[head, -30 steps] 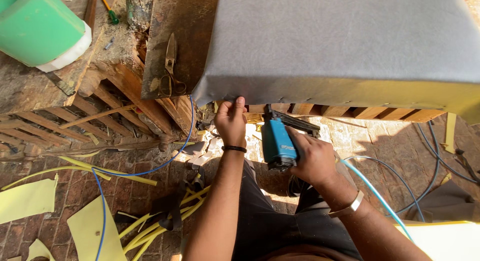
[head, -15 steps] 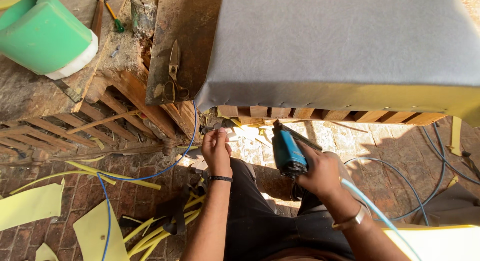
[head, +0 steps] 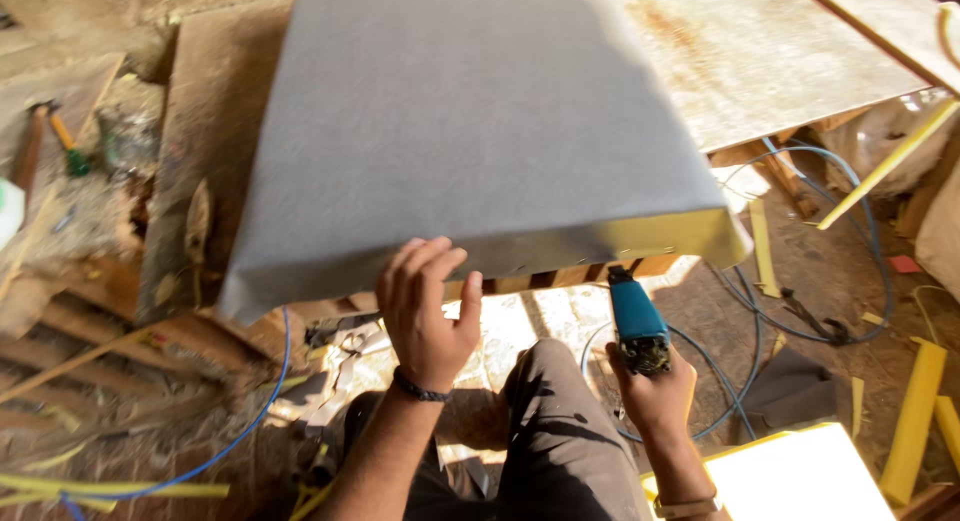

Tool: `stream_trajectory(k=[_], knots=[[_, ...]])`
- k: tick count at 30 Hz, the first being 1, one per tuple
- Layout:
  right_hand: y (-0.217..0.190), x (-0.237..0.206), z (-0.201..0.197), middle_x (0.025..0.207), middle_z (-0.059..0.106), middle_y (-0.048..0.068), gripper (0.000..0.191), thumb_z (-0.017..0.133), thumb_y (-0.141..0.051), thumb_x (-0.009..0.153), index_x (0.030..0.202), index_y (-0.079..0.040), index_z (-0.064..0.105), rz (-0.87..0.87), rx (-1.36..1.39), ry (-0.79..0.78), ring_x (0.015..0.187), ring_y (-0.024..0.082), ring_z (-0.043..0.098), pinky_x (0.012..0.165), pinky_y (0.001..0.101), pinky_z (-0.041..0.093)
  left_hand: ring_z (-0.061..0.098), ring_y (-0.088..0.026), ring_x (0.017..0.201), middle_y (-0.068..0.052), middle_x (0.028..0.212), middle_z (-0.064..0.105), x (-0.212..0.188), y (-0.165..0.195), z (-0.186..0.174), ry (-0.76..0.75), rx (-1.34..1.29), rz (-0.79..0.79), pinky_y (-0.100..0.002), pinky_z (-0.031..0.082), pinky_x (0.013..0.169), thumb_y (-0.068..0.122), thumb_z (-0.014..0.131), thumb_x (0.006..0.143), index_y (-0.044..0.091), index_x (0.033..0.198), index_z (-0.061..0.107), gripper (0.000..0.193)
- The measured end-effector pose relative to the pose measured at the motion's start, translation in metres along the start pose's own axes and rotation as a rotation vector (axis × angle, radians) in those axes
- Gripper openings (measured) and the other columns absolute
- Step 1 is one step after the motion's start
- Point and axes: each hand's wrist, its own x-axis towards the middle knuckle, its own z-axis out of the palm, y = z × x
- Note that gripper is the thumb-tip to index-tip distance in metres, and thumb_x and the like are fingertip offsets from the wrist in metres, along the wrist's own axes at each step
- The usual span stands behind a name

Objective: The person staples gray fabric onto a chair seat using a pneumatic staple gun, trims excess fabric with scissors, and smooths the material. They work around the edges and corners, flipping the seat to access different sides.

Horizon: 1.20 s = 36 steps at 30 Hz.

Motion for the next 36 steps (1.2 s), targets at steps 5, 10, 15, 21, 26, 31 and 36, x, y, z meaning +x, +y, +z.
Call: stream_trajectory(k=[5,10,15,21,26,31,36], knots=[[0.049,0.027,-0.012,0.079,0.075,0.014,0.031,0.084,-0.028,0.079,0.095,-0.002,0.076,0.358,0.065,0.122,0.068,0.021,0.069,0.066,0.0355,0.053,0.061,-0.025,0.12,-0.001,0.12,0.072,0.02,-0.01,0.055,-0.016,0.248,0.115,-0.049,0.028,0.114,0.042,0.057,0.102,0.018,0.113,0.074,0.032],[0.062,0.054,-0.01,0.083,0.074,0.012,0.036,0.084,-0.03,0.081,0.101,-0.002,0.074,0.12,-0.039,0.198,0.072,0.021,0.069,0.069,0.0362,0.052,0.065,-0.016,0.108,0.008,0.11,0.076,0.016,-0.033,0.068,0.117,0.344,0.207,-0.041,0.028,0.107,0.038,0.058,0.105,0.025,0.1,0.079,0.026],[0.041,0.055,-0.017,0.074,0.075,0.011,0.03,0.085,-0.027,0.076,0.092,-0.004,0.074,0.232,0.069,-0.118,0.065,0.024,0.067,0.063,0.0387,0.054,0.063,-0.019,0.095,0.004,0.106,0.077,0.023,-0.103,0.042,0.159,0.385,0.212,-0.041,0.032,0.102,0.031,0.054,0.106,0.022,0.094,0.078,0.028],[-0.028,0.015,0.046,0.075,0.076,0.008,0.034,0.085,-0.023,0.074,0.099,-0.004,0.073,0.071,0.161,-0.516,0.067,0.019,0.069,0.067,0.0357,0.056,0.065,-0.028,0.114,-0.002,0.121,0.075,0.074,-0.18,-0.037,-0.016,0.327,0.009,-0.046,0.04,0.105,0.036,0.045,0.116,0.015,0.107,0.076,0.038],[-0.045,0.015,0.068,0.079,0.076,0.01,0.032,0.083,-0.019,0.072,0.098,-0.004,0.073,0.217,0.291,-0.625,0.069,0.019,0.07,0.066,0.0347,0.056,0.044,-0.038,0.145,-0.018,0.155,0.051,0.068,-0.124,-0.022,-0.695,0.291,0.37,-0.058,0.033,0.118,0.076,0.039,0.092,0.019,0.148,0.058,0.082],[-0.024,0.021,0.055,0.069,0.065,0.011,0.018,0.076,-0.005,0.076,0.09,0.005,0.068,0.42,0.725,-0.668,0.059,0.021,0.061,0.056,0.0359,0.048,0.029,-0.032,0.152,-0.009,0.157,0.045,0.091,-0.065,0.033,-1.105,0.125,0.618,-0.06,0.022,0.123,0.057,0.071,0.082,0.032,0.12,0.071,0.046],[-0.007,-0.003,0.039,0.062,0.056,0.005,0.028,0.071,-0.007,0.081,0.104,0.007,0.063,0.747,1.193,-0.706,0.054,0.019,0.056,0.054,0.034,0.048,0.032,-0.022,0.152,-0.001,0.137,0.055,0.101,-0.033,0.048,-1.329,0.201,0.569,-0.065,0.013,0.126,0.048,0.079,0.086,0.024,0.082,0.073,0.025]])
